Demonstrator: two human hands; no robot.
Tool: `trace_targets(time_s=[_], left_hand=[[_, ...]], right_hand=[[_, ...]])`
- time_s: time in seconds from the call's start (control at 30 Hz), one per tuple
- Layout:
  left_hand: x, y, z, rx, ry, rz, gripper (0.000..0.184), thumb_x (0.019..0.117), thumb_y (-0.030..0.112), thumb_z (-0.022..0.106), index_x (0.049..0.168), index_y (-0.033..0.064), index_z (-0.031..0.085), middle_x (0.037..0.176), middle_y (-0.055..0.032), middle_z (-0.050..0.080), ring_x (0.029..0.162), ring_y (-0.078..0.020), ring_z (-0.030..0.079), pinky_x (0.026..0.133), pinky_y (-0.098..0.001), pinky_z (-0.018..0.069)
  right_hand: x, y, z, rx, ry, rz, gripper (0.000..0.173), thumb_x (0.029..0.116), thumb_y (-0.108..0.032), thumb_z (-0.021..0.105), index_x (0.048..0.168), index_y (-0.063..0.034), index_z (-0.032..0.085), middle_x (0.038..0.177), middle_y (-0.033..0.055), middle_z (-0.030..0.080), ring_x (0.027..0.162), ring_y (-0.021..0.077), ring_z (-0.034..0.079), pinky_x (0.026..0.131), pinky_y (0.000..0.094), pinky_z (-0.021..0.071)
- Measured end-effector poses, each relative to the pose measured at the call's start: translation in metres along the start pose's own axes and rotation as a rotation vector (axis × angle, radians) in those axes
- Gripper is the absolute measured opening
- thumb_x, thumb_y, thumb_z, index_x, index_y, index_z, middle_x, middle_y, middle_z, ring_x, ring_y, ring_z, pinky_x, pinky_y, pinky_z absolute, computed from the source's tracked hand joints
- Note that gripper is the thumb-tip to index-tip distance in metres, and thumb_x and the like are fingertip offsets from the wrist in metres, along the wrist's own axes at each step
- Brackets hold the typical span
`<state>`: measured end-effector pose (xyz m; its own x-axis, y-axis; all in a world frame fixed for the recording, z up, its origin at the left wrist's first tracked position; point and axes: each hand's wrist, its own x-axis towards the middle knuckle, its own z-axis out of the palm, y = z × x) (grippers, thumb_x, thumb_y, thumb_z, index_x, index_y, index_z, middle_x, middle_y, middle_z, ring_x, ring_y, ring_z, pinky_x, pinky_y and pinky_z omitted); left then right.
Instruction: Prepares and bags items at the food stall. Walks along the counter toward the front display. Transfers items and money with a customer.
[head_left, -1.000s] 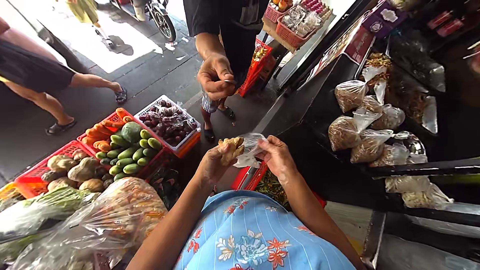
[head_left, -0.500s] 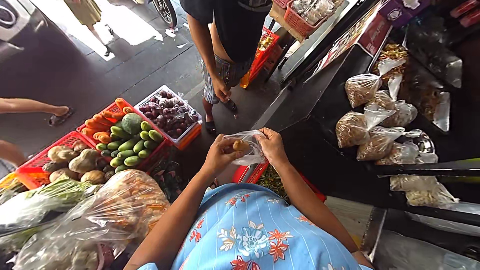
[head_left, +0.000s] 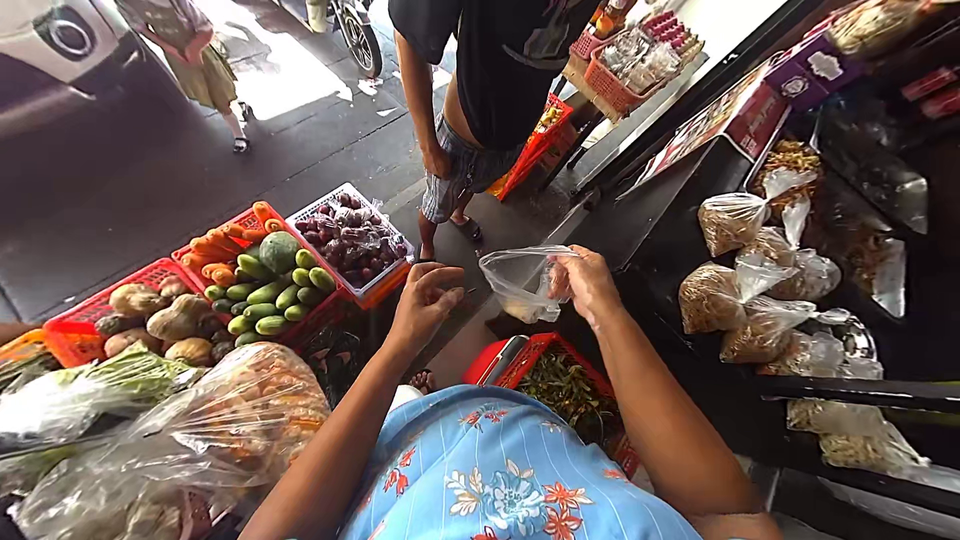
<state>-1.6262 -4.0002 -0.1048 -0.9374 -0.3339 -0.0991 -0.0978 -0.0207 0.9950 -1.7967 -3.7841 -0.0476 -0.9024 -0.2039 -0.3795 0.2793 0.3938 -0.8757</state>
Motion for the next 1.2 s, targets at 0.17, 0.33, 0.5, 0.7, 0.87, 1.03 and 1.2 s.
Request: trace_targets(time_s=[0.17,0.33,0.5,0.7,0.87,1.03,1.2], left_hand=[[-0.021,-0.033,-0.031,-0.024,0.104,-0.193,0.025,0.0994,0.013,0.062,0.122,0.0055,0.067,0.114,-0.0112,0.065,0.081,-0.0163,0.068,0.071,-0.0323,0.0596],[-0.058,-0.067,-0.045,0.017,0.147,-0.394,0.023,0.1028,0.012,0.057,0.121,0.0024,0.066,0.102,-0.0083,0.069,0.076,-0.0122,0.067,0.068,-0.0281,0.0571],[-0.078,-0.081,-0.046,0.008,0.189,-0.498,0.022,0.1035,0.012,0.057,0.121,0.0027,0.066,0.102,-0.0089,0.068,0.077,-0.0114,0.066,0.069,-0.0275,0.0563],[-0.069,-0.071,-0.040,-0.215,0.215,-0.468,0.026,0.1082,0.018,0.049,0.119,0.0018,0.065,0.103,-0.0091,0.067,0.074,-0.0125,0.067,0.066,-0.0262,0.0576],[-0.057,-0.068,-0.032,-0.250,0.206,-0.439,0.023,0.1075,0.017,0.050,0.117,0.0025,0.066,0.102,-0.0078,0.068,0.074,-0.0118,0.067,0.066,-0.0250,0.0568],[-0.056,-0.078,-0.021,-0.219,0.178,-0.463,0.022,0.1071,0.016,0.051,0.116,0.0031,0.066,0.100,-0.0072,0.068,0.072,-0.0110,0.066,0.063,-0.0241,0.0560],[-0.046,-0.055,-0.011,-0.751,0.163,-0.611,0.045,0.1122,0.032,0.026,0.119,0.0036,0.061,0.106,-0.0133,0.072,0.089,-0.0246,0.072,0.078,-0.0390,0.0601]], right_hand=[[0.023,-0.040,-0.033,0.088,0.007,0.069,0.026,0.1092,-0.021,0.047,0.119,-0.0006,0.059,0.082,0.0088,0.070,0.068,0.0188,0.071,0.066,0.0360,0.0625],[0.060,-0.053,-0.059,0.208,-0.001,0.067,0.034,0.1113,-0.020,0.035,0.125,0.0011,0.058,0.100,0.0118,0.073,0.085,0.0203,0.072,0.081,0.0374,0.0607],[0.080,-0.061,-0.069,0.411,0.037,0.056,0.033,0.1109,-0.024,0.039,0.129,-0.0015,0.056,0.106,0.0133,0.072,0.092,0.0224,0.073,0.085,0.0389,0.0615],[0.089,-0.056,-0.062,0.487,-0.015,-0.015,0.033,0.1103,-0.027,0.041,0.133,-0.0069,0.056,0.115,0.0098,0.068,0.103,0.0200,0.068,0.092,0.0401,0.0572],[0.080,-0.054,-0.054,0.589,-0.178,-0.081,0.047,0.1131,-0.037,0.021,0.140,-0.0112,0.049,0.124,0.0099,0.068,0.110,0.0249,0.069,0.094,0.0461,0.0575],[0.066,-0.049,-0.042,0.792,-0.347,-0.228,0.057,0.1108,-0.041,0.004,0.150,-0.0184,0.039,0.146,0.0070,0.057,0.132,0.0268,0.057,0.107,0.0511,0.0484],[0.065,-0.035,-0.012,0.887,-0.397,-0.137,0.056,0.1114,-0.042,0.010,0.145,-0.0130,0.045,0.142,0.0118,0.058,0.128,0.0312,0.059,0.109,0.0541,0.0477]])
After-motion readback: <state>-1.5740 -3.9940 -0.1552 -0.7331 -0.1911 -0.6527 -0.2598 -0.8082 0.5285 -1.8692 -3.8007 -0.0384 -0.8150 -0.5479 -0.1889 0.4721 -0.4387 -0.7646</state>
